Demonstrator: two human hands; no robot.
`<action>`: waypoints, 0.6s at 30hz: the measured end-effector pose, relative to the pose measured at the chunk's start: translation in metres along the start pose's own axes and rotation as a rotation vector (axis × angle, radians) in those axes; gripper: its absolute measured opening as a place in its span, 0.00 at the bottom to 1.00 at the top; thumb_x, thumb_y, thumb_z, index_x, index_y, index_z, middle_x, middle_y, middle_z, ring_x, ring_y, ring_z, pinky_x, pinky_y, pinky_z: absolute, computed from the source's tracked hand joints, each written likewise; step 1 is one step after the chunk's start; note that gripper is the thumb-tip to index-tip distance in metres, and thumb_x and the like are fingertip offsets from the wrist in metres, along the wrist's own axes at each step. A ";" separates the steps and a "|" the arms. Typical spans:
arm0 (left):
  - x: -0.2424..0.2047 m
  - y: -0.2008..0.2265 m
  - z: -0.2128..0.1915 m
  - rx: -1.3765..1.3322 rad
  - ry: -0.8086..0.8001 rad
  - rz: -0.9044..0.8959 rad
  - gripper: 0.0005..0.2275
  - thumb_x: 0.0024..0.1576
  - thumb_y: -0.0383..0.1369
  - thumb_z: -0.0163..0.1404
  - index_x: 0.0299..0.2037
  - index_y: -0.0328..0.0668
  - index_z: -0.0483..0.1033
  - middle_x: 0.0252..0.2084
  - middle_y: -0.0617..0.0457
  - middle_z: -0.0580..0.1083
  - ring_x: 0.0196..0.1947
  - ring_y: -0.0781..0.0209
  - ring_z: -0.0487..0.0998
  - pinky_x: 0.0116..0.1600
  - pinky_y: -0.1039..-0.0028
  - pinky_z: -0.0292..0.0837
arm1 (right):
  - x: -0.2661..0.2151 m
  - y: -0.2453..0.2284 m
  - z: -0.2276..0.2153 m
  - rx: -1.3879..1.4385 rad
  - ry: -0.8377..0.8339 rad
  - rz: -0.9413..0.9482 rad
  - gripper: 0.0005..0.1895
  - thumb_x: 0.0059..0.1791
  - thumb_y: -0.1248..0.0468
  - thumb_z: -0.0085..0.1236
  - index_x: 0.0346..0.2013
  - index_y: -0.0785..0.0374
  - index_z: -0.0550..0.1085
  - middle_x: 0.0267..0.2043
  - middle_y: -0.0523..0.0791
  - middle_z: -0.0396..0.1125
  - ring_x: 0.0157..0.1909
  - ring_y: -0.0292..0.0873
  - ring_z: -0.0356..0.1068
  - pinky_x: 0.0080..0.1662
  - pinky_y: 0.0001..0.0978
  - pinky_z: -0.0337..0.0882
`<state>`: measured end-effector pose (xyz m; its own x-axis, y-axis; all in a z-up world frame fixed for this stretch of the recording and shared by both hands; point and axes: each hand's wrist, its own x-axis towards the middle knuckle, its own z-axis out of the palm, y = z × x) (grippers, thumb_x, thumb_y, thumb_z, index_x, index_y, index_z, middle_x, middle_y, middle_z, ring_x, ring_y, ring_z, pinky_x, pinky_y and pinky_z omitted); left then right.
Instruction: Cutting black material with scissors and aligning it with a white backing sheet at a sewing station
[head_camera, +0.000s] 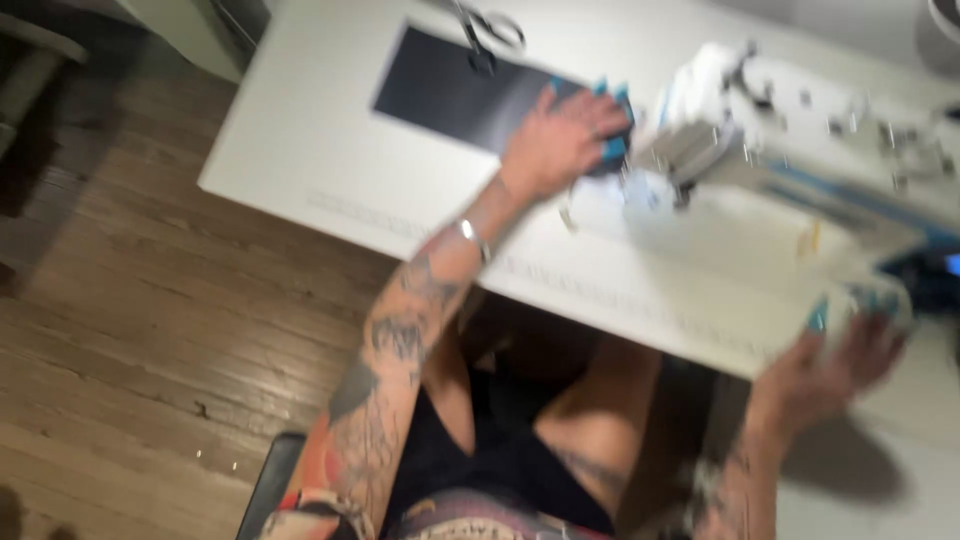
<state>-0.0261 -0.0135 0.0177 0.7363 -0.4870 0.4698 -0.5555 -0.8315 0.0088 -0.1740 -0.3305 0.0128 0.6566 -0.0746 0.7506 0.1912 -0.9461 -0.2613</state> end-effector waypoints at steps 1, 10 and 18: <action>-0.001 0.007 -0.021 -0.053 -0.161 -0.126 0.17 0.56 0.44 0.31 0.55 0.57 0.57 0.58 0.56 0.58 0.59 0.58 0.54 0.56 0.49 0.48 | 0.004 -0.009 0.000 -0.023 0.034 -0.065 0.17 0.54 0.67 0.46 0.49 0.84 0.67 0.53 0.65 0.57 0.56 0.67 0.49 0.53 0.58 0.51; -0.008 0.051 -0.002 -0.062 -0.133 -0.563 0.20 0.54 0.43 0.36 0.57 0.56 0.57 0.61 0.54 0.55 0.62 0.57 0.50 0.61 0.50 0.42 | 0.004 0.001 0.001 -0.039 0.002 -0.132 0.12 0.49 0.81 0.50 0.46 0.87 0.69 0.55 0.65 0.58 0.60 0.63 0.47 0.56 0.58 0.51; -0.014 0.059 0.010 0.049 -0.067 -0.645 0.21 0.53 0.48 0.36 0.57 0.57 0.58 0.63 0.55 0.51 0.64 0.59 0.46 0.62 0.51 0.39 | 0.003 -0.015 0.009 -0.017 0.049 -0.218 0.07 0.50 0.76 0.53 0.41 0.81 0.71 0.50 0.63 0.66 0.57 0.65 0.55 0.59 0.53 0.48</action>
<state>-0.0647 -0.0585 0.0028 0.9396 0.1000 0.3273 0.0235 -0.9729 0.2298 -0.1687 -0.3143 0.0135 0.5648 0.1171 0.8169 0.3120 -0.9467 -0.0800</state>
